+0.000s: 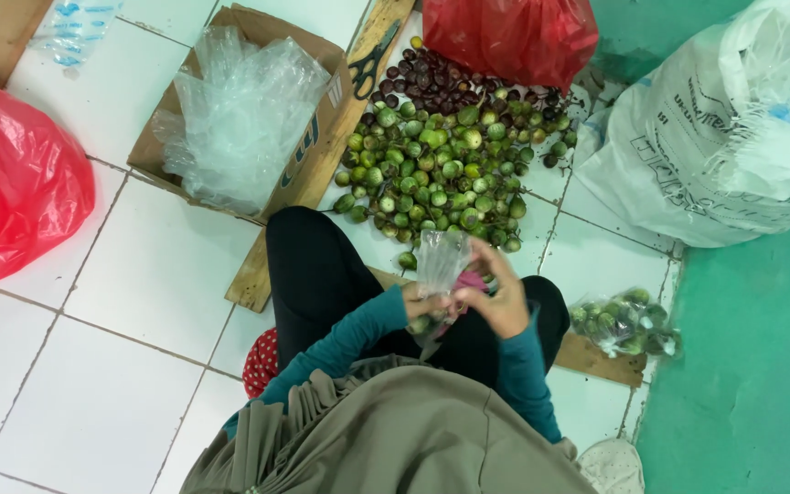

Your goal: Packaging small green fruits into plastic bags while sitting on the floor

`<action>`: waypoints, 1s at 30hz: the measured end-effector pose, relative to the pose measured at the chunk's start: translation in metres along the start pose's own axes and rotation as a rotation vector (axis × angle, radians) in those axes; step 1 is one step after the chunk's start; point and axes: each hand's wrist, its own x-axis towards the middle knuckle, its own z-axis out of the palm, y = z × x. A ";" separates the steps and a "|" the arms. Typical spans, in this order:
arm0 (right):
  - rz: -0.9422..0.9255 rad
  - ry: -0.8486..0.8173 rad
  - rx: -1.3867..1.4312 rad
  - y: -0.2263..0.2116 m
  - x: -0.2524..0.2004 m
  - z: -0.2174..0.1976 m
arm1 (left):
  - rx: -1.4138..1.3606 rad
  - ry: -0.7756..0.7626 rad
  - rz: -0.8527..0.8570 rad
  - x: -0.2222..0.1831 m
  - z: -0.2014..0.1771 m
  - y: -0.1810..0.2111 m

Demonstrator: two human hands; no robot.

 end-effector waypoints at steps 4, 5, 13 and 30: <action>0.276 0.123 0.163 0.016 -0.028 0.038 | 0.088 -0.052 -0.026 0.003 -0.002 -0.014; 0.339 0.264 0.176 0.023 -0.032 0.039 | 0.131 -0.065 -0.055 0.003 0.017 0.036; 0.071 0.377 0.146 0.027 -0.004 -0.031 | 0.143 -0.013 -0.176 -0.014 0.011 0.034; 0.276 0.265 0.266 0.079 -0.064 0.016 | 0.176 -0.081 -0.263 -0.005 0.032 0.066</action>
